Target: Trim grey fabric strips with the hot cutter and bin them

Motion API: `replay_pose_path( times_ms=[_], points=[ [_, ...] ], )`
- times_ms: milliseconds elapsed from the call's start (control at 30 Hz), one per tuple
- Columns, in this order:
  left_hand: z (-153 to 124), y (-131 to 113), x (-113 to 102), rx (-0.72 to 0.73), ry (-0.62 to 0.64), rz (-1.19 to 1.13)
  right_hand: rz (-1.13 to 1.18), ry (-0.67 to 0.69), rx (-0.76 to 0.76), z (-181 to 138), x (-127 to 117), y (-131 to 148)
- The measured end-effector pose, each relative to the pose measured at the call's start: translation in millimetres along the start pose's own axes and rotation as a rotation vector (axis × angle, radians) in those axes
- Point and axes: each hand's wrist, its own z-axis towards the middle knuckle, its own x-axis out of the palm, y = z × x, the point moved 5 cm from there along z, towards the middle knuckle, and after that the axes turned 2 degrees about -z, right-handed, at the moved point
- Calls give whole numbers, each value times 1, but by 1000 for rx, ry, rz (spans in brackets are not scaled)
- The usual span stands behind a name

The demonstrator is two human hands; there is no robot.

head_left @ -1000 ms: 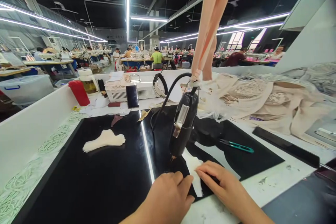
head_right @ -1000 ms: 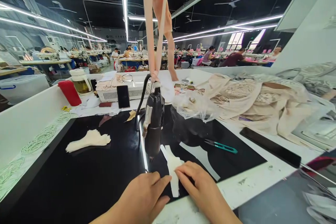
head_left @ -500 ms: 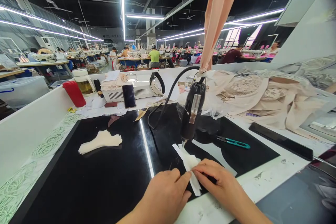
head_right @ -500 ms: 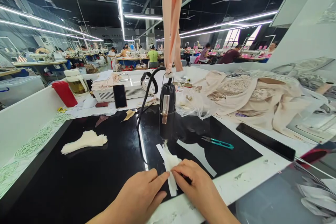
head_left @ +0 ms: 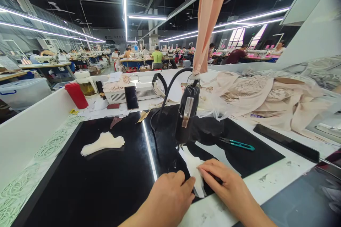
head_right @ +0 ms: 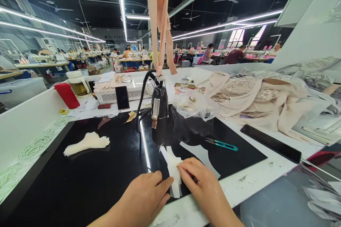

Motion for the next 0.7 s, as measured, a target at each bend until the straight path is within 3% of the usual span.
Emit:
replay_pose_path(
  times_ms=[133,367,567,700],
  points=[
    [1,3,5,-68,135,-47,39,-58,123,14,-10,-6],
    [5,2,4,-72,187,-72,167,-111,253,48,-25,-7],
    [6,2,12,-51,282,-28,257,-263,221,82,-45,-3],
    [8,1,16,-85,235,-49,263,-399,107,87,-64,11]
  ],
)
